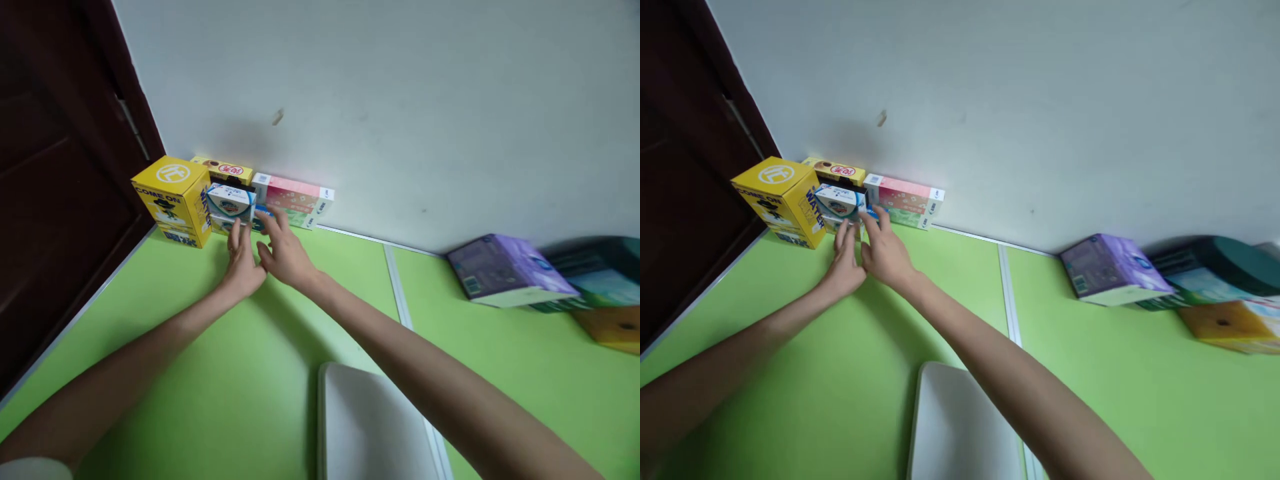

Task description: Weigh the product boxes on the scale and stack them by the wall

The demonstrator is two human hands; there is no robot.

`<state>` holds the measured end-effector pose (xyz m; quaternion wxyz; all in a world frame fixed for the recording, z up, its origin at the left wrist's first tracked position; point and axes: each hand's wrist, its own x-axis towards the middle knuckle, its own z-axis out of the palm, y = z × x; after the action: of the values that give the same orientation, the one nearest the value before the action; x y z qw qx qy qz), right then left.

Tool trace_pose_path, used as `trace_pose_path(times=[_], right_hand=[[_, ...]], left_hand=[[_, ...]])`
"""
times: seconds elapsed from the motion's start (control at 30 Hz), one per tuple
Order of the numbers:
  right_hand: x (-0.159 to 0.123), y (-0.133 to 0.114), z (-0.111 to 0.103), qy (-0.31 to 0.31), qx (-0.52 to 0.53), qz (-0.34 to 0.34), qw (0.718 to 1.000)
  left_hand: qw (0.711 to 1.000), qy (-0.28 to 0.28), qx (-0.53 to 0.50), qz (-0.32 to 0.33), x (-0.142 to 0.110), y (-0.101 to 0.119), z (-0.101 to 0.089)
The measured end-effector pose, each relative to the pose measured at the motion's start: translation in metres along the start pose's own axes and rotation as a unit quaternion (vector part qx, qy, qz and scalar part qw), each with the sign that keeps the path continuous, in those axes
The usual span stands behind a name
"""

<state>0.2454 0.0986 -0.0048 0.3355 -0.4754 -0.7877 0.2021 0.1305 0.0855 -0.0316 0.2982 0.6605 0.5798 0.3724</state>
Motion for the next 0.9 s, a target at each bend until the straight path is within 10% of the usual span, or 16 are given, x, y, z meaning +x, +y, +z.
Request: trace_pose_path(times=[0.17,0.43,0.6,0.77,0.9], right_hand=[[-0.092,-0.011,-0.061,-0.056,0.022,-0.005,0.998],[-0.218,-0.016,-0.168,-0.214,0.027,0.025,0.976],[-0.28,0.038,-0.212,0.001,0.042,0.169,0.985],[-0.296,0.131,-0.25,0.261,0.145,0.35,0.888],[-0.286,0.192,-0.272,0.347,0.174,0.391,0.835]], left_hand=[[0.971,-0.172,0.101,0.136,-0.061,0.037,-0.004],[0.814,-0.434,0.187,0.337,-0.116,0.152,0.044],[0.812,-0.489,0.161,0.273,-0.111,0.197,0.12],[0.869,-0.447,0.086,0.196,-0.085,0.23,0.212],[0.942,-0.329,-0.001,0.069,-0.056,0.249,0.281]])
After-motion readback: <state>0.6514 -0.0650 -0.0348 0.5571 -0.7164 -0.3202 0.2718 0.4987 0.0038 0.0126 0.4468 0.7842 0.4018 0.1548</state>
